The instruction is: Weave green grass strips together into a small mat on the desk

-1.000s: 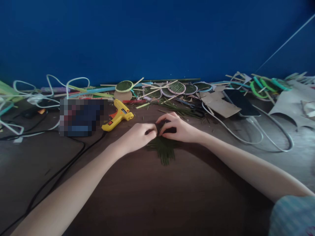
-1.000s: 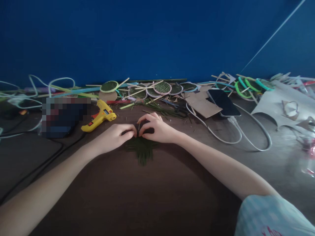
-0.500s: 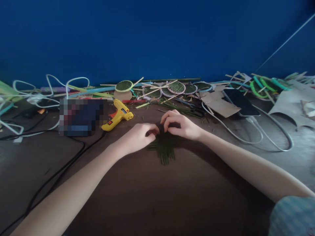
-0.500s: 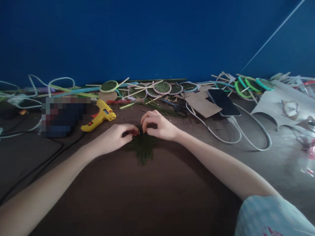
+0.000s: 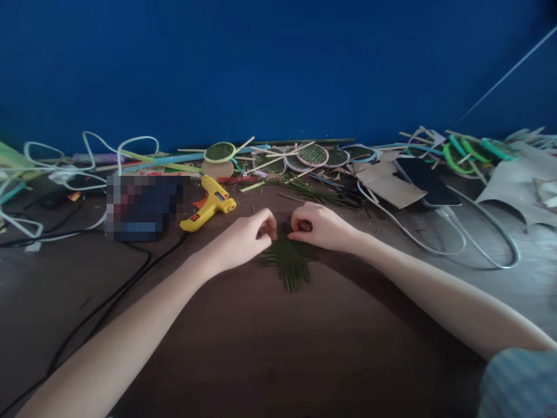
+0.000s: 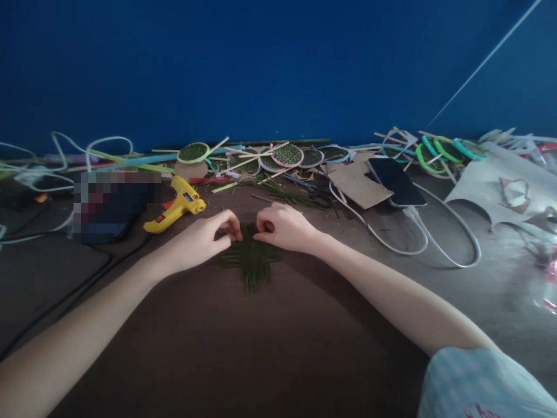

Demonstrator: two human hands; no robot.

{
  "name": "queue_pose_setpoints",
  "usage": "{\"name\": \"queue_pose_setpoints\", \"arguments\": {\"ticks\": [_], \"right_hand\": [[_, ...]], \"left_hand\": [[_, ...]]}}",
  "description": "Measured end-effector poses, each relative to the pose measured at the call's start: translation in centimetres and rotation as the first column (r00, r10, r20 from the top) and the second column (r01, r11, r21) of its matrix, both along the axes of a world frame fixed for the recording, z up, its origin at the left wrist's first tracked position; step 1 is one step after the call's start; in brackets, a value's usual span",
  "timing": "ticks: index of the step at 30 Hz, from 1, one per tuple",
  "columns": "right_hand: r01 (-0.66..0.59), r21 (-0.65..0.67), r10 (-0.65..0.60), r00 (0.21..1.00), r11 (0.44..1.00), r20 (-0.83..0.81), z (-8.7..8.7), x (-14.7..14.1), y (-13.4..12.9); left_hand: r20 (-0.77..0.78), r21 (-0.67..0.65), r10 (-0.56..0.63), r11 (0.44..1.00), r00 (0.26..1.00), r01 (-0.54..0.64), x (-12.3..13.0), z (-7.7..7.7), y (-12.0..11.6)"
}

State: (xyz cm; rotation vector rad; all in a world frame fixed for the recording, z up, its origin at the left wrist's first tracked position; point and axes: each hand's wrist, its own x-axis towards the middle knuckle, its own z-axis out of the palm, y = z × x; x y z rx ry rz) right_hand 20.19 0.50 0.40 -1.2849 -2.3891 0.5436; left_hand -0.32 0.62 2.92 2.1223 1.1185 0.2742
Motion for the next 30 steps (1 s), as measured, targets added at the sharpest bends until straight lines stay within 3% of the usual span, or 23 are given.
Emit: {"name": "queue_pose_setpoints", "arguments": {"ticks": [5, 12, 19, 24, 30], "right_hand": [[0.002, -0.031, -0.002, 1.000, 1.000, 0.002, 0.0, 0.0, 0.1], [-0.003, -0.029, 0.003, 1.000, 1.000, -0.017, -0.1, 0.1, 0.1], [0.032, -0.136, -0.031, 0.999, 0.990, 0.007, 0.7, 0.7, 0.5], [-0.034, -0.260, 0.043, 0.999, 0.965, 0.030, 1.3, 1.8, 0.9], [-0.048, -0.289, 0.044, 0.999, 0.956, -0.018, 1.8, 2.8, 1.2]], "left_hand": [[0.034, -0.021, 0.013, 1.000, 0.999, -0.013, 0.2, 0.4, -0.2], [0.068, 0.017, 0.046, 0.999, 0.997, -0.047, 0.8, -0.5, -0.7], [0.074, -0.019, 0.057, 0.998, 0.996, -0.055, 0.9, -0.5, -0.7], [0.089, -0.049, 0.054, 0.998, 0.995, -0.050, 0.8, -0.5, -0.7], [0.090, -0.045, 0.040, 0.998, 0.995, -0.036, 0.8, -0.5, -0.7]]}}
